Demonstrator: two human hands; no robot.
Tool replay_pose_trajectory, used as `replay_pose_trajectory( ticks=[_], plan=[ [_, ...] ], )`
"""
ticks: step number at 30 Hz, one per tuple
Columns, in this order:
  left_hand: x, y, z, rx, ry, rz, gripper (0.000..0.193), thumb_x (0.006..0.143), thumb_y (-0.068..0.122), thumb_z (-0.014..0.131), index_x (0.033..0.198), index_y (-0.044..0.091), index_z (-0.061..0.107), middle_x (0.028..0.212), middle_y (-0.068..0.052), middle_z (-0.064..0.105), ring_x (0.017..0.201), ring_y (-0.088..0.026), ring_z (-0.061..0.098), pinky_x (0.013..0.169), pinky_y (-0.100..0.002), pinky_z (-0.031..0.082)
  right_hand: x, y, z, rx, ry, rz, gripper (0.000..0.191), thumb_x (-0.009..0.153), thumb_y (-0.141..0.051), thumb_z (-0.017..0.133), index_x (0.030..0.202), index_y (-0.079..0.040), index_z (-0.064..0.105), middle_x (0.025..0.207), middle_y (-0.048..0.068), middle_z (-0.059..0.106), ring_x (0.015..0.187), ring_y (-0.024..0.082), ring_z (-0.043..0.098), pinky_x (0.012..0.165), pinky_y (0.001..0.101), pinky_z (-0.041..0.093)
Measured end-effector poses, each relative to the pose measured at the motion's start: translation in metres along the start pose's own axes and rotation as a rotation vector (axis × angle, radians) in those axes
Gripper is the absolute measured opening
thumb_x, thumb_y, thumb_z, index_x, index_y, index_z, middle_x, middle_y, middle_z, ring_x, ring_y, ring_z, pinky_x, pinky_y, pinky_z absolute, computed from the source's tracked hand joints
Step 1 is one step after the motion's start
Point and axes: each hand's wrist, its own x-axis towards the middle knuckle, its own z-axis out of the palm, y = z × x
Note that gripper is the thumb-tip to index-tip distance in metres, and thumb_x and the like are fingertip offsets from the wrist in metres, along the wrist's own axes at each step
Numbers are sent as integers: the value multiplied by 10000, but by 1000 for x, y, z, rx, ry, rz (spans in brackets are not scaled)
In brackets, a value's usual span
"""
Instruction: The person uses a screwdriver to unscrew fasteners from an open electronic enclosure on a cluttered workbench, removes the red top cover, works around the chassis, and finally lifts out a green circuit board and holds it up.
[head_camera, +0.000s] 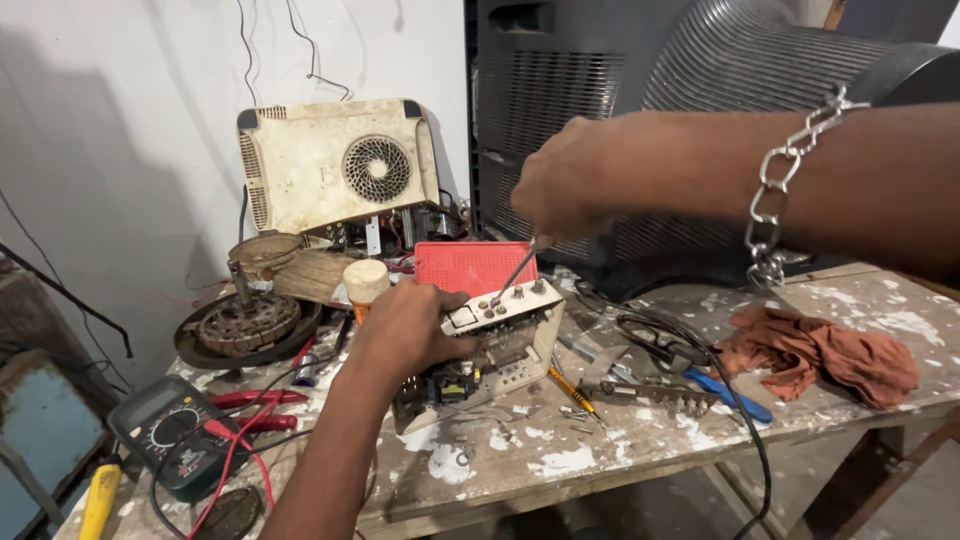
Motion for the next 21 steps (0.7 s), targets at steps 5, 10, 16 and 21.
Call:
replay_pose_trajectory(
  ticks=[5,10,16,21],
  plan=[
    [2,1,1,34,-56,-42,492,647,391,891,1104,233,800,865,-166,758,833,-329,736,831,-432,579,7,5,-9,9,108,-32,391,898,-500,714,1055,-150,790,1000,68,768,1012,290,734,815,487,581],
    [1,0,-1,-24,-38,-39,468,649,429,904,1038,184,816,850,-158,757,822,-325,738,817,-437,577,4,-3,-5,-316,529,-199,184,815,-289,769,848,-108,771,833,80,736,885,285,733,815,424,561],
    [-3,0,-1,-18,48,41,491,621,401,915,1043,173,814,882,-203,742,875,-367,693,830,-483,540,4,-12,4,-773,1015,-479,120,713,-235,733,699,-115,740,730,-30,700,846,189,658,840,327,482],
    [-2,1,-1,-36,-13,-33,441,651,399,911,1013,163,824,886,-206,743,904,-346,700,865,-462,541,5,-13,16,-680,920,-273,202,750,-348,711,730,-149,740,800,-11,720,855,181,641,858,341,451]
  ],
)
